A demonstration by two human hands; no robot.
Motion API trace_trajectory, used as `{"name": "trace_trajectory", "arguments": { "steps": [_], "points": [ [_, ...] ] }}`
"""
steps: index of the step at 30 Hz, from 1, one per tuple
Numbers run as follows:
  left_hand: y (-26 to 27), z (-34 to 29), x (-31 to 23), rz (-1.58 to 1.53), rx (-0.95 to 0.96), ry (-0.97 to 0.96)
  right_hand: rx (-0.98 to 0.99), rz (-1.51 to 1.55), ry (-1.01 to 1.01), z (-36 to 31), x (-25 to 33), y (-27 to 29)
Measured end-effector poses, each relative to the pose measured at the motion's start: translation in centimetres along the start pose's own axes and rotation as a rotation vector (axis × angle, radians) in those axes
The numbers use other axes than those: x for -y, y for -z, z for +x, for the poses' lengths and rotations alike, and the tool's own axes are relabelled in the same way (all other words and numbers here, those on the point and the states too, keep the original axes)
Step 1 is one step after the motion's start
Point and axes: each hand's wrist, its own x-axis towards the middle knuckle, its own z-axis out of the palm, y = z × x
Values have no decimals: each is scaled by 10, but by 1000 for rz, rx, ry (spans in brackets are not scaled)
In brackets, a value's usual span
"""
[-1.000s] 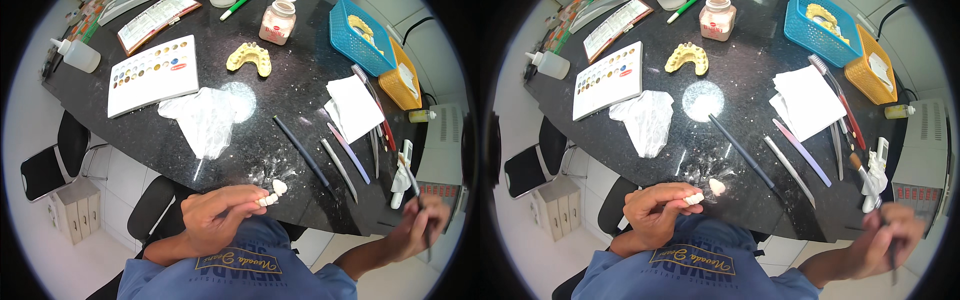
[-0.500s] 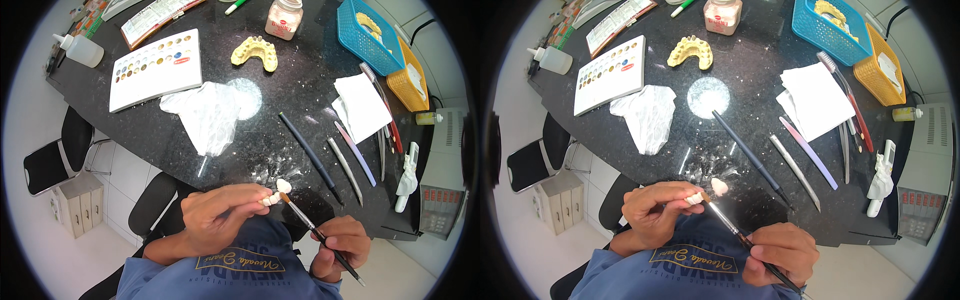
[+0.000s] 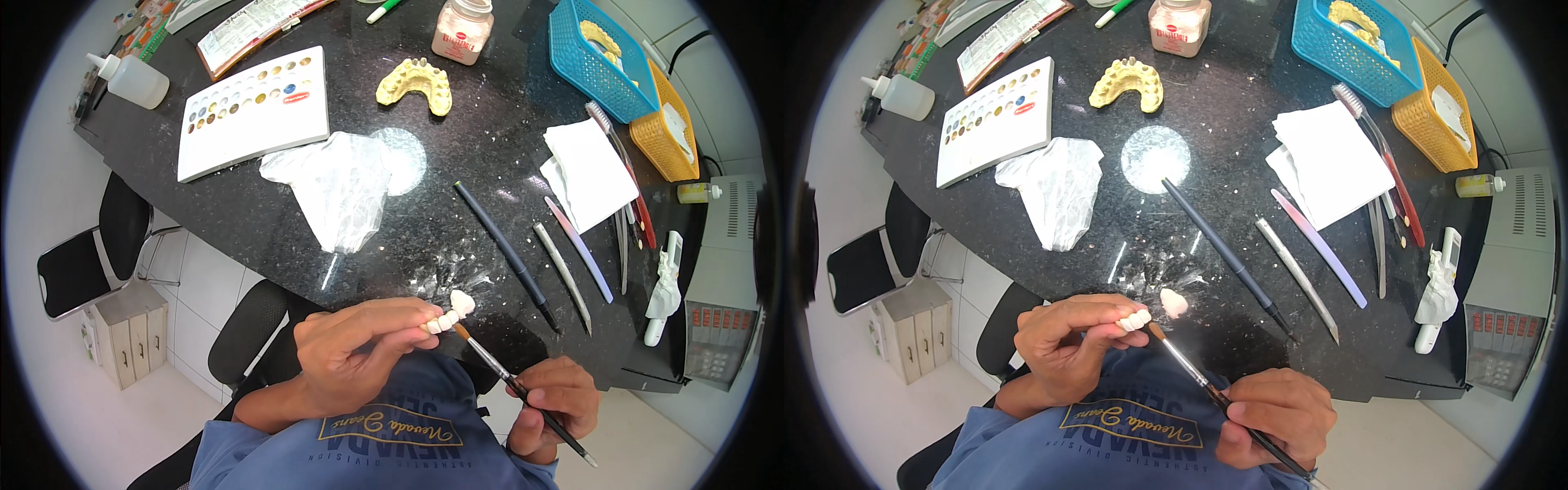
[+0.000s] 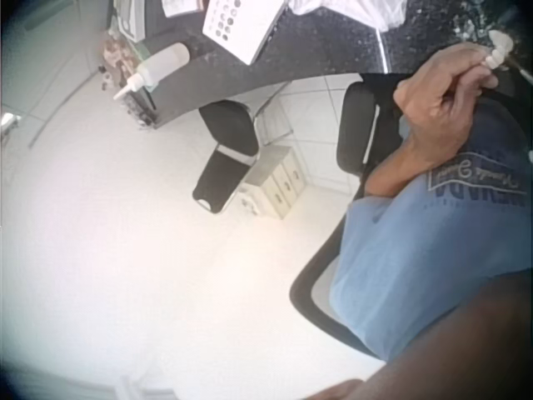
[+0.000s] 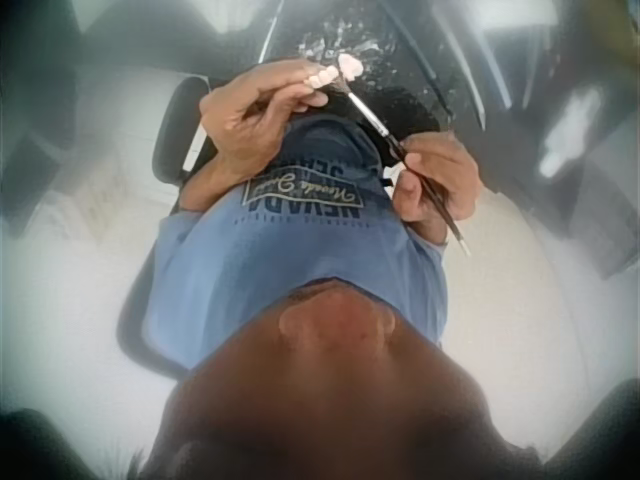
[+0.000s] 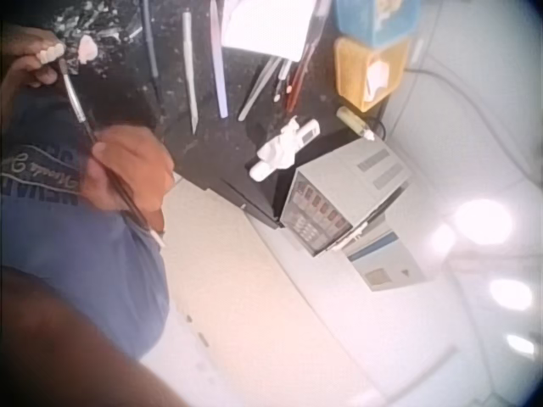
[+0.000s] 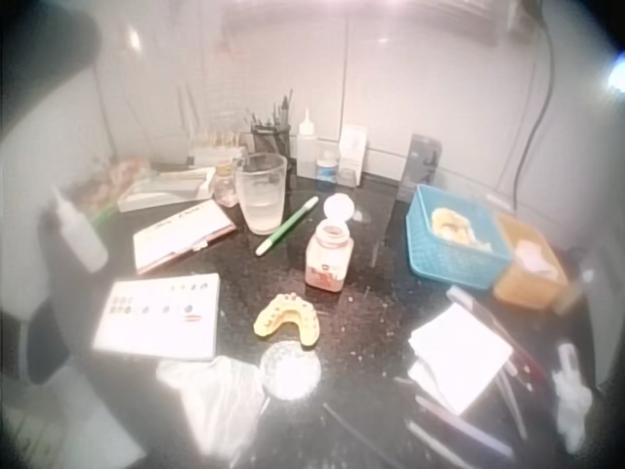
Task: The person paints a small dental prosthesis with a brush, repeatedly dipping the brush into a container and applying material to the object. They also use a metal tool to scrape or refine the surface and wipe the object with a tissue.
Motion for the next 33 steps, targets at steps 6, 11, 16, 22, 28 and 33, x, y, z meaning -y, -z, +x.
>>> {"name": "trace_trajectory", "arguments": {
  "steps": [6, 11, 16, 22, 28, 33],
  "points": [
    [0, -1, -2, -42, -6, 46, -13, 104, 36, -3, 0, 0],
    [0, -1, -6, -58, -10, 100, 426, 147, 325, 22, 0, -9],
    [0, 0, -8, -88, -13, 130, 483, 135, 154, 15, 4, -11],
    [-1, -1, -3, -53, -13, 65, -1, 99, 92, 3, 1, 1],
    [-5, -4, -1, -55, -66, 31, 49, -47, 96, 10, 1, 5],
    [-5, -4, 0, -39, -63, 15, 7, -20, 69, 7, 1, 2]
  ]
}}
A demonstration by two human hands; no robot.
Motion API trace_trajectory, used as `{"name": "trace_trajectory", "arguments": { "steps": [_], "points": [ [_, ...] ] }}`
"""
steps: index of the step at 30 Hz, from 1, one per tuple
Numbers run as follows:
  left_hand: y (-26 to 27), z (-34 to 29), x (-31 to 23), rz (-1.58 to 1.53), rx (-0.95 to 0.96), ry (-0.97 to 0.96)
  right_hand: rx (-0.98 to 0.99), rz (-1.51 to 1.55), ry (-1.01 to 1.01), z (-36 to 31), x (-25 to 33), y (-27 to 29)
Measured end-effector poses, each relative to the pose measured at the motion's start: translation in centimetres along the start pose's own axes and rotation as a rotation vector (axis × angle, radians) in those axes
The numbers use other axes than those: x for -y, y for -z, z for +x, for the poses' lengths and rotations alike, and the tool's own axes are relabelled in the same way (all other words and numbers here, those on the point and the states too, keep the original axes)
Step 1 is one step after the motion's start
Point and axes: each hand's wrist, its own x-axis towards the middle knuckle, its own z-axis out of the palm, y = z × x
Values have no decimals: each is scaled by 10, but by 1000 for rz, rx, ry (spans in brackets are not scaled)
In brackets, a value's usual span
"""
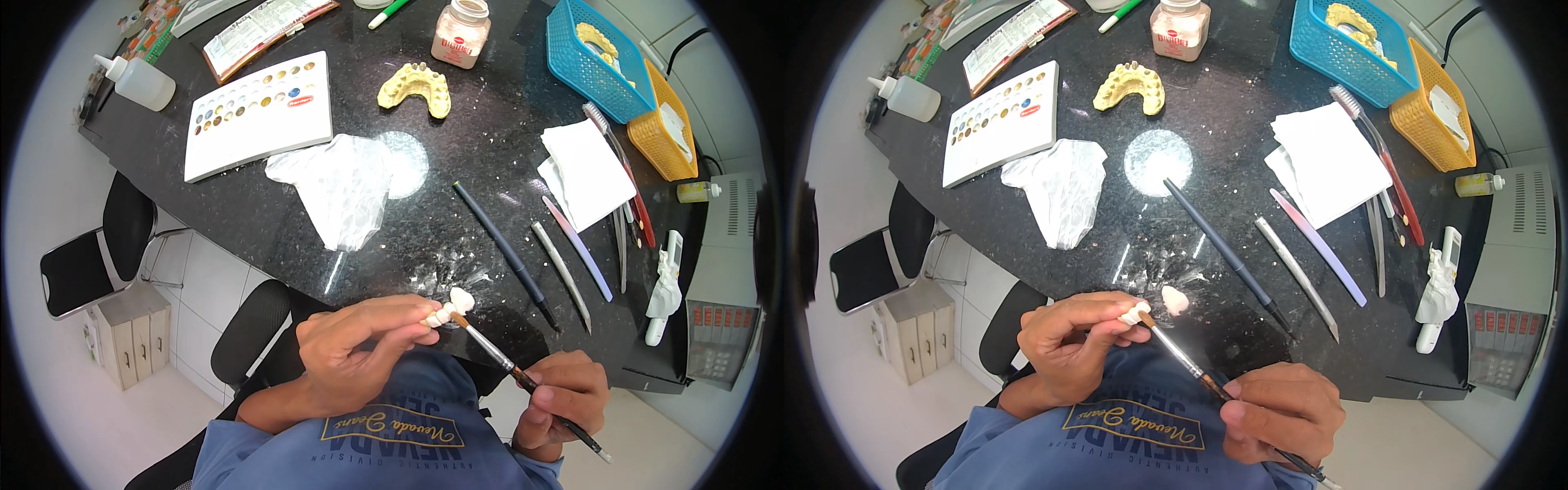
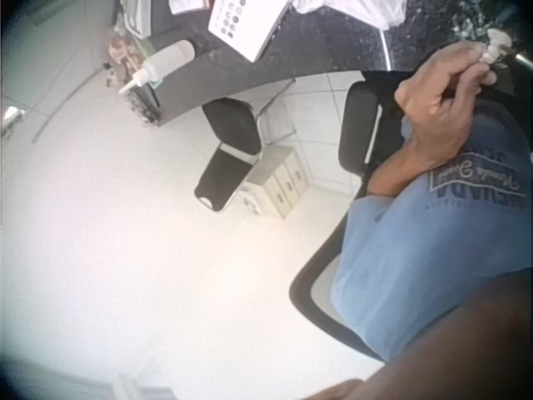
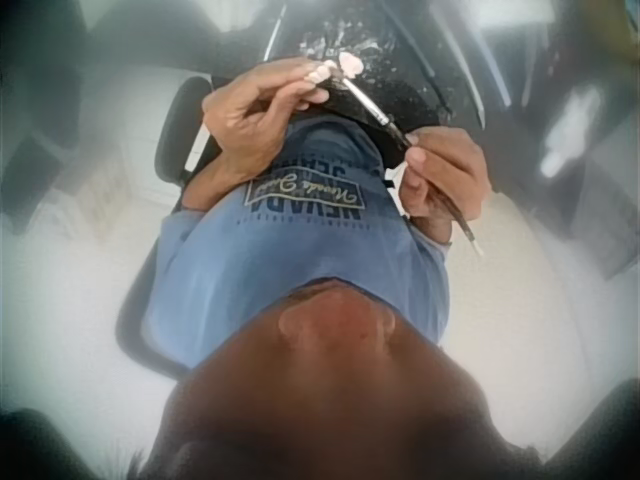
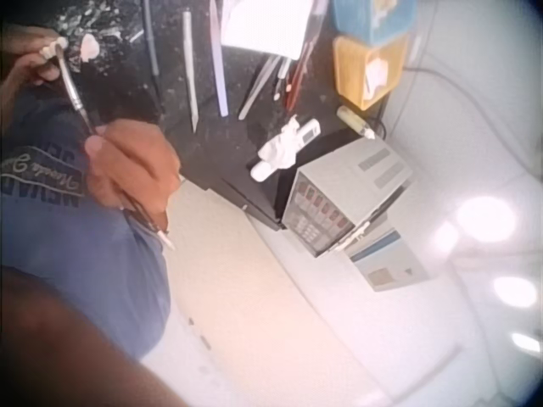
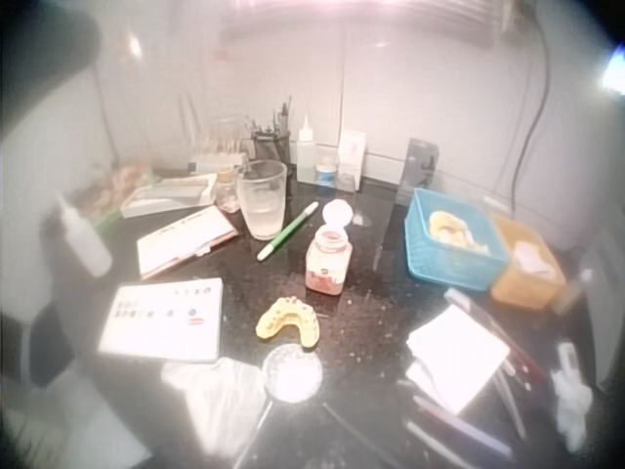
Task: The person paints a small dental prosthesis with a brush, repeatedly dipping the brush into a container and applying material to the object. They also use a metal tool to scrape or refine the surface and wipe the object with a tissue.
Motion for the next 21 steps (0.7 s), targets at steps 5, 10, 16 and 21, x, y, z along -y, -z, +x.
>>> {"name": "trace_trajectory", "arguments": {
  "steps": [5, 10, 16, 21],
  "points": [
    [0, 1, -1, 3, 0, -2, 75, -14, 5, 5, 0, 0],
    [0, 1, -1, 12, 6, 0, 105, -31, -19, 7, 3, 2],
    [1, 0, 0, 2, 17, -15, 92, -53, -3, 0, 3, 8],
    [1, 0, -2, -34, -4, 63, 36, 6, 54, -10, 1, 10]
  ]
}}
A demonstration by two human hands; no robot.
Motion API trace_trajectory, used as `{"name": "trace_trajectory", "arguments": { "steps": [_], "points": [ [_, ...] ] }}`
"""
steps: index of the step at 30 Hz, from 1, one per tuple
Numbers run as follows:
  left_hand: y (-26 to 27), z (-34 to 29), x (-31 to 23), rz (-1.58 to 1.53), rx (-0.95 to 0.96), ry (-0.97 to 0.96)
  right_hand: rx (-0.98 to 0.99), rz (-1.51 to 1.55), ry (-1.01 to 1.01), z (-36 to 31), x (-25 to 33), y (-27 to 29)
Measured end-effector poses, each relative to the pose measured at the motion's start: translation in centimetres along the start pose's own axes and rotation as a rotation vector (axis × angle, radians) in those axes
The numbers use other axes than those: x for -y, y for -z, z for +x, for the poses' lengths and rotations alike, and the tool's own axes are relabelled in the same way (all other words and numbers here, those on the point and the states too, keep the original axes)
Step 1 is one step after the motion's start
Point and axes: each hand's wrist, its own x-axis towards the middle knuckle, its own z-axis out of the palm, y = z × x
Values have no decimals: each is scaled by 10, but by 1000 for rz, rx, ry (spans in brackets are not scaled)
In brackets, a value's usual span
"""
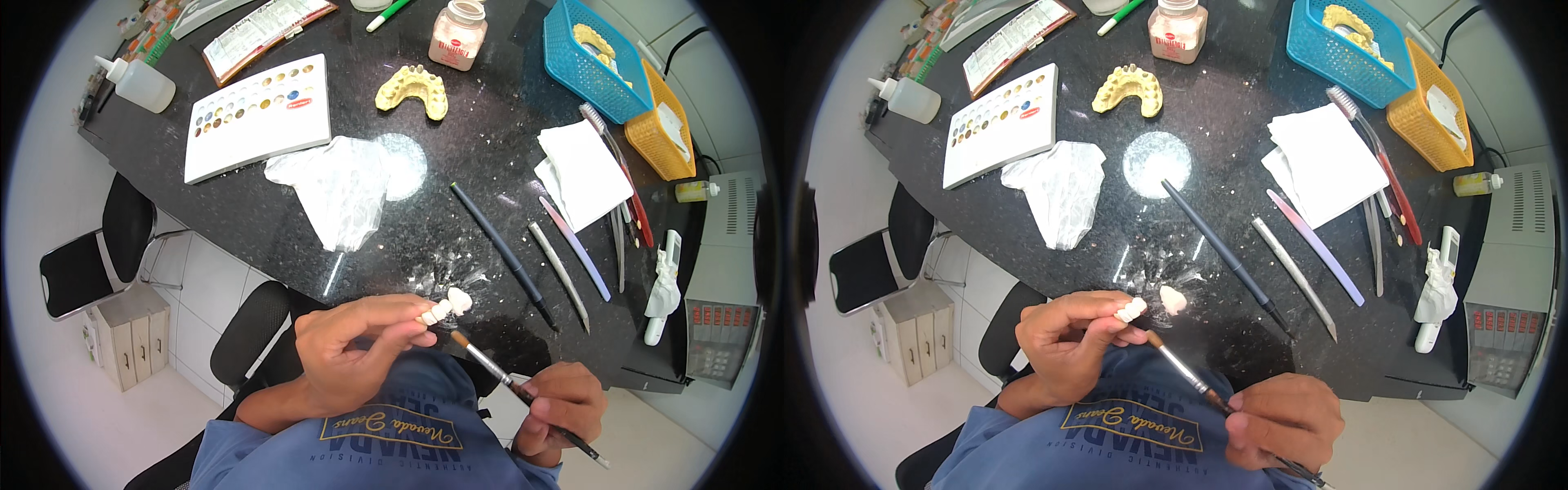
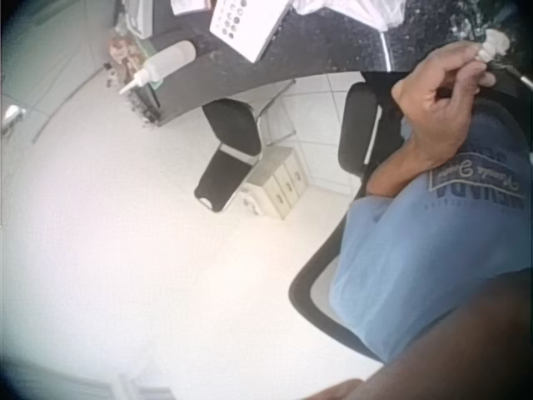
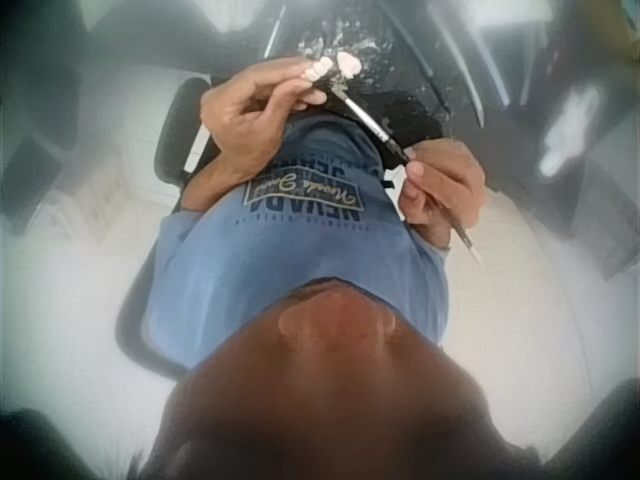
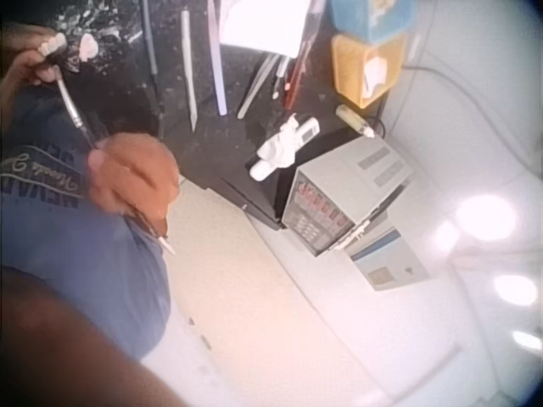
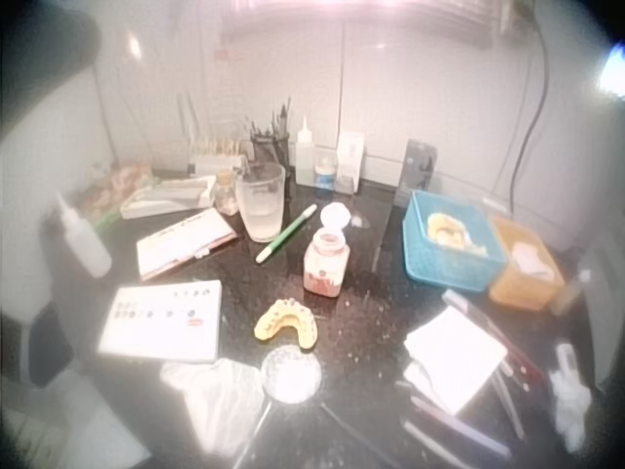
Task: The person paints a small dental prosthesis with a brush, repeatedly dipping the brush into a container and applying material to the object. They also use a metal tool to scrape or refine the surface and wipe the object with a tissue.
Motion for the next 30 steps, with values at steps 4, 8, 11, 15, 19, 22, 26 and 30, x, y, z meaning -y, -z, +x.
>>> {"name": "trace_trajectory", "arguments": {
  "steps": [4, 8, 11, 15, 19, 22, 26, 30],
  "points": [
    [2, -2, -7, -106, -24, 166, 292, 190, 193, 19, -5, -5],
    [7, -2, -8, -170, -3, 224, 503, 106, 116, 27, 2, -13],
    [7, 0, -9, -189, 10, 244, 386, 160, 53, 10, -1, -3],
    [7, -2, -5, -138, 16, 165, 12, 128, 7, 0, -4, -3],
    [4, -2, -2, -108, 15, 71, -33, 34, -41, 10, -2, -3],
    [4, -2, -1, -88, 12, 54, -11, 28, -59, 14, -2, -7],
    [4, 0, -1, -80, 23, 45, 30, 38, -56, 17, -3, -8],
    [5, 0, 0, -70, 28, 36, 73, 12, -92, 16, -2, -3]
  ]
}}
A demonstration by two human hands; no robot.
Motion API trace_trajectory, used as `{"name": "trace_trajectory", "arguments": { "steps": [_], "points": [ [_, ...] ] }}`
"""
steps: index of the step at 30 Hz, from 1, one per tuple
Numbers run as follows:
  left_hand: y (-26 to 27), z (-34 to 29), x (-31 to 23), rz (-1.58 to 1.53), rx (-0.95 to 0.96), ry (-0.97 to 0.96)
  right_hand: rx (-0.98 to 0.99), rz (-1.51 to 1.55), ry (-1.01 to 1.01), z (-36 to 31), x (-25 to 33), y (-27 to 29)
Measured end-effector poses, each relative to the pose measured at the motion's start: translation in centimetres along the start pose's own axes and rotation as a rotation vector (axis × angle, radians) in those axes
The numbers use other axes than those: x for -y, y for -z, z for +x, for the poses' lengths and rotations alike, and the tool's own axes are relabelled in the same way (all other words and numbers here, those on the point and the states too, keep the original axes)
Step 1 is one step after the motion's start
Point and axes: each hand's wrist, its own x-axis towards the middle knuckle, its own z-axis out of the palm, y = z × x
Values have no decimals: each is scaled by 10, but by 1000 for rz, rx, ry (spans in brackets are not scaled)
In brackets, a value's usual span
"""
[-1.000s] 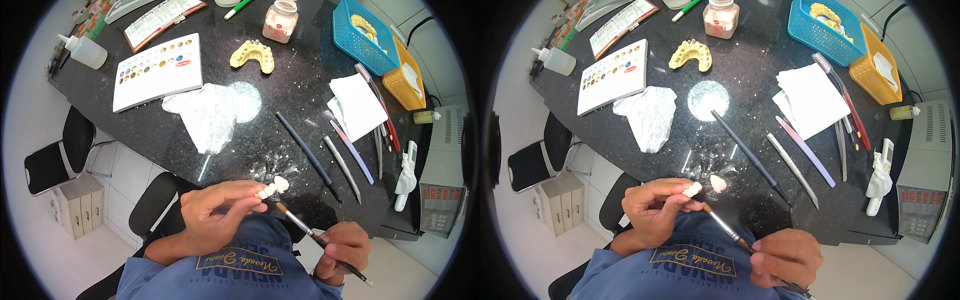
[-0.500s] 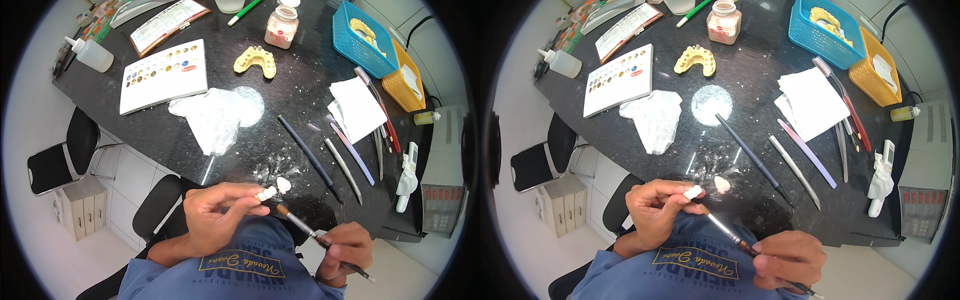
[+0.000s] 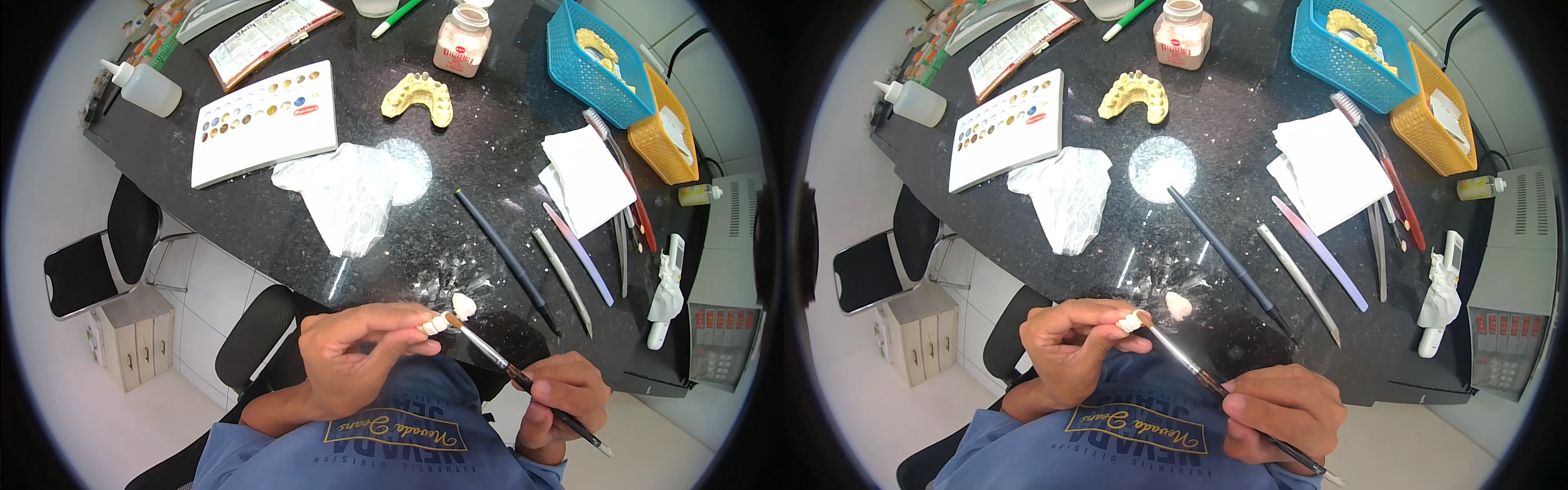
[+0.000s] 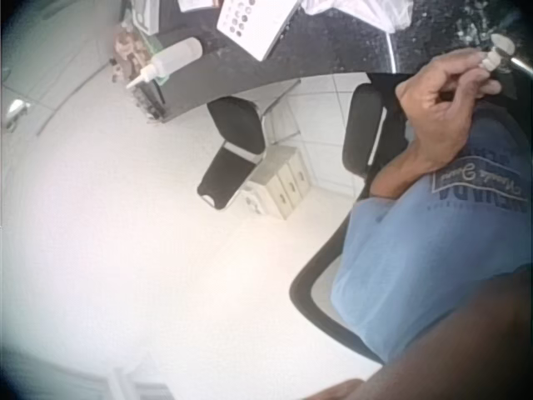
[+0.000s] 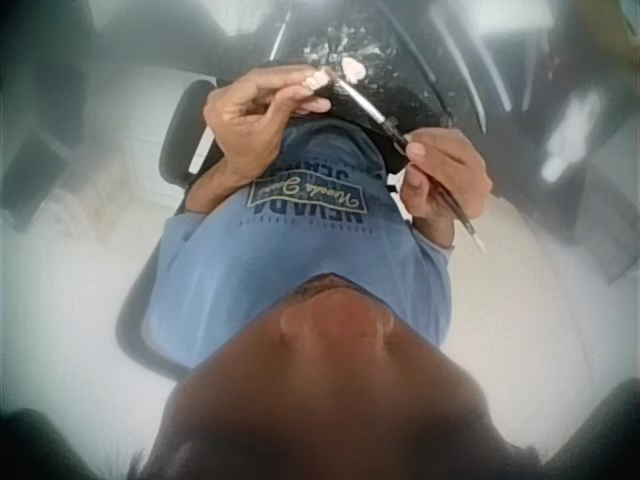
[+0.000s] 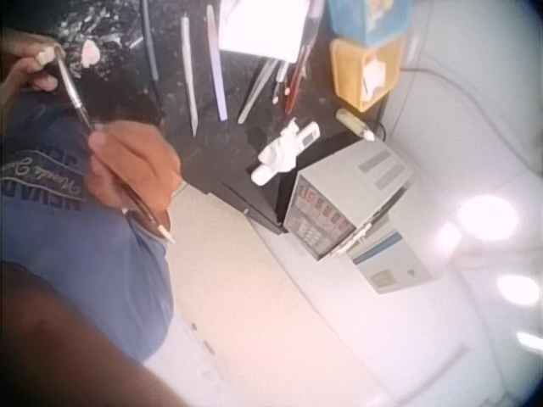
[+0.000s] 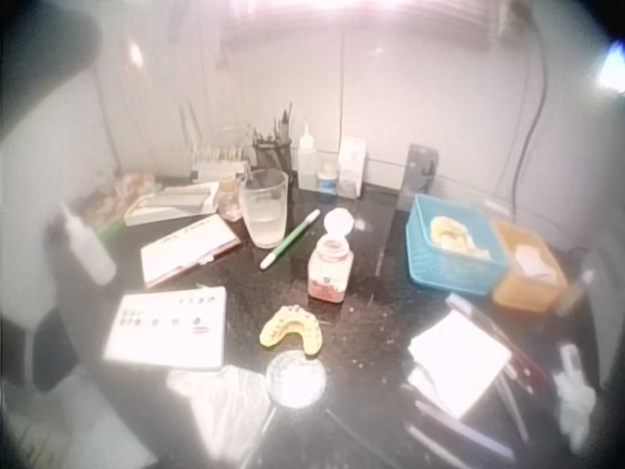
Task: The person paints a small dental prosthesis with a brush, repeatedly dipping the brush into a container and applying material to the object. They also use a metal tool to scrape or refine the surface and wipe the object with a tissue.
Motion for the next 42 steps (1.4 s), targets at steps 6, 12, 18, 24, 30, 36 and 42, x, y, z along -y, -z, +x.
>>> {"name": "trace_trajectory", "arguments": {
  "steps": [6, 12, 18, 24, 30, 36, 42],
  "points": [
    [-2, 1, 0, -14, -2, 4, -142, 72, 6, -11, -2, -1],
    [-3, 1, 2, -36, -19, -4, -41, 32, 31, 2, -2, -6],
    [-2, 0, 2, -38, -15, -10, -53, 40, -2, -11, -1, 5],
    [-1, -1, 3, -22, -3, -14, -21, 42, 18, 2, -1, -1],
    [0, 0, 3, -25, -1, -27, -2, 12, -1, -3, 0, 2],
    [-3, -1, 1, -56, -40, 10, -69, 35, 1, -12, -1, 3],
    [-2, 0, 0, -80, -44, 26, -74, 48, 35, 0, -4, -8]
  ]
}}
